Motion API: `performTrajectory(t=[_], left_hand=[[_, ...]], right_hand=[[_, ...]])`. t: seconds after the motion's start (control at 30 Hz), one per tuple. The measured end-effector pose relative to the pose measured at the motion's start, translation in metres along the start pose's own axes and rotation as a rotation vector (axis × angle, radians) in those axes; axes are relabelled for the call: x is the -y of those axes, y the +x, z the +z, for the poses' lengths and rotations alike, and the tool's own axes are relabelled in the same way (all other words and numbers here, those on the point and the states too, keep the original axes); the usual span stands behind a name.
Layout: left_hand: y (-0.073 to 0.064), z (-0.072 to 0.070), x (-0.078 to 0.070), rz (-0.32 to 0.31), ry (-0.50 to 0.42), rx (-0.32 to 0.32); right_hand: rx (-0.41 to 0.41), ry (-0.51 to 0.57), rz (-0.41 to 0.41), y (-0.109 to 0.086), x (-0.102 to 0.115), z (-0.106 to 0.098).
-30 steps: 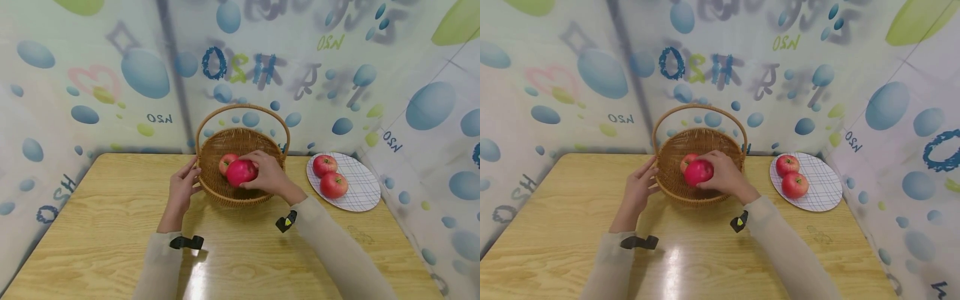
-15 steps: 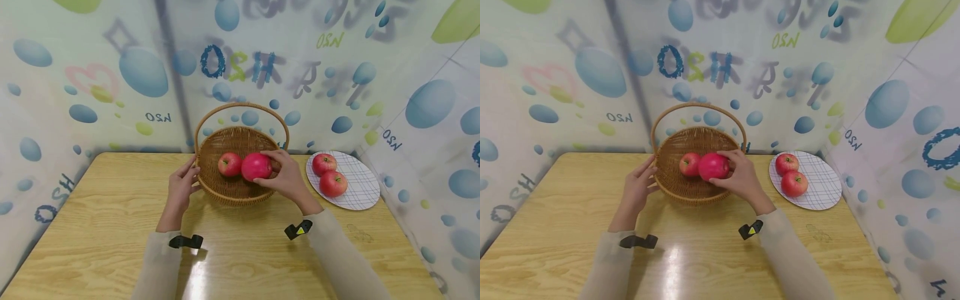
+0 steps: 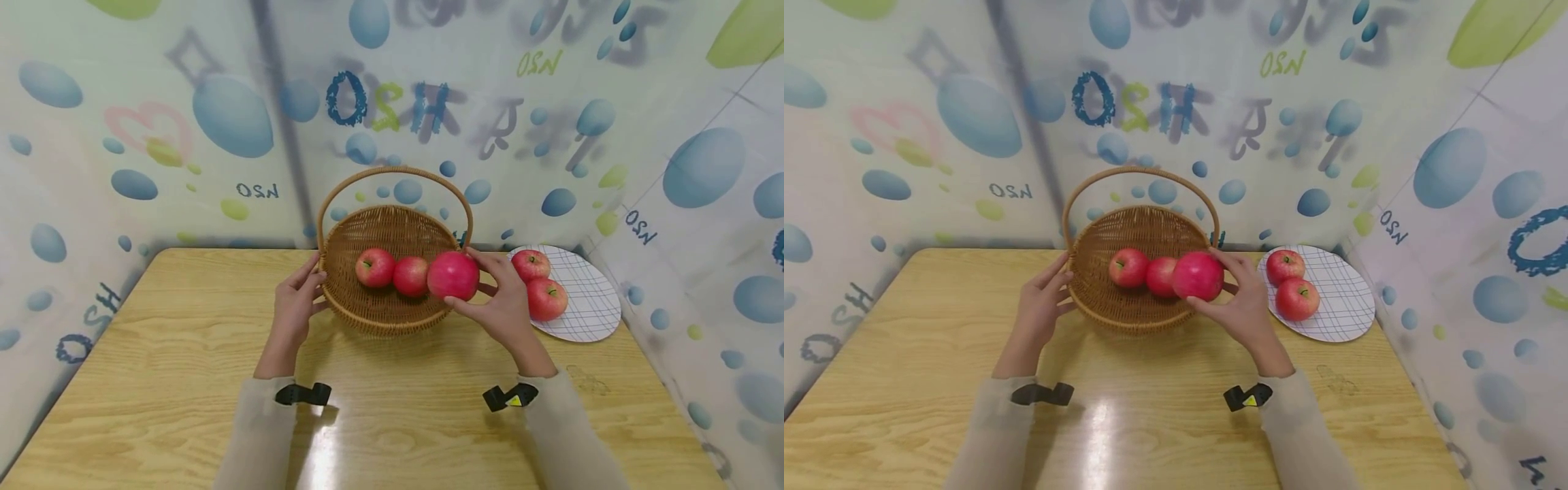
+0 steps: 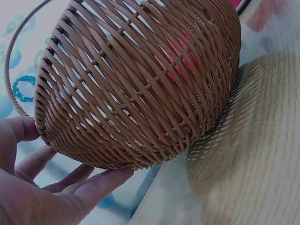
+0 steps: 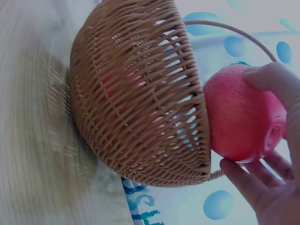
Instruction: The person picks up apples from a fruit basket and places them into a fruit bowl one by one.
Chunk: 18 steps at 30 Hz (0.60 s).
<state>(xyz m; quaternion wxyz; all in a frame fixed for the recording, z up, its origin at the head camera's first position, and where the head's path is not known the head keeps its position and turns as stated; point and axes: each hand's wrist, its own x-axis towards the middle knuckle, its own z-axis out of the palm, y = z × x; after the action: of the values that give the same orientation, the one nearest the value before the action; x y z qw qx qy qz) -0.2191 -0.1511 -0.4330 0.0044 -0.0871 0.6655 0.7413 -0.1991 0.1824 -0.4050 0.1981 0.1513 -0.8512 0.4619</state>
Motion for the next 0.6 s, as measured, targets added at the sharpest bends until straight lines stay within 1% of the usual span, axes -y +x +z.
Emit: performTrajectory(t=[0.2,0.37,0.47,0.6], left_hand=[[0.001,-0.001,0.002,0.0,-0.009,0.004],[0.002,0.0,0.001,-0.001,-0.013,0.01],[0.003,0.0,0.001,-0.005,-0.014,0.008],[0.003,0.0,0.001,-0.011,-0.011,0.003]], right_hand=[[-0.01,-0.011,-0.009,-0.002,-0.003,-0.003],[-0.002,0.014,-0.006,-0.004,-0.005,-0.008],[0.003,-0.017,0.002,-0.006,-0.005,-0.011],[-0.01,-0.093,0.016,-0.01,-0.006,-0.016]])
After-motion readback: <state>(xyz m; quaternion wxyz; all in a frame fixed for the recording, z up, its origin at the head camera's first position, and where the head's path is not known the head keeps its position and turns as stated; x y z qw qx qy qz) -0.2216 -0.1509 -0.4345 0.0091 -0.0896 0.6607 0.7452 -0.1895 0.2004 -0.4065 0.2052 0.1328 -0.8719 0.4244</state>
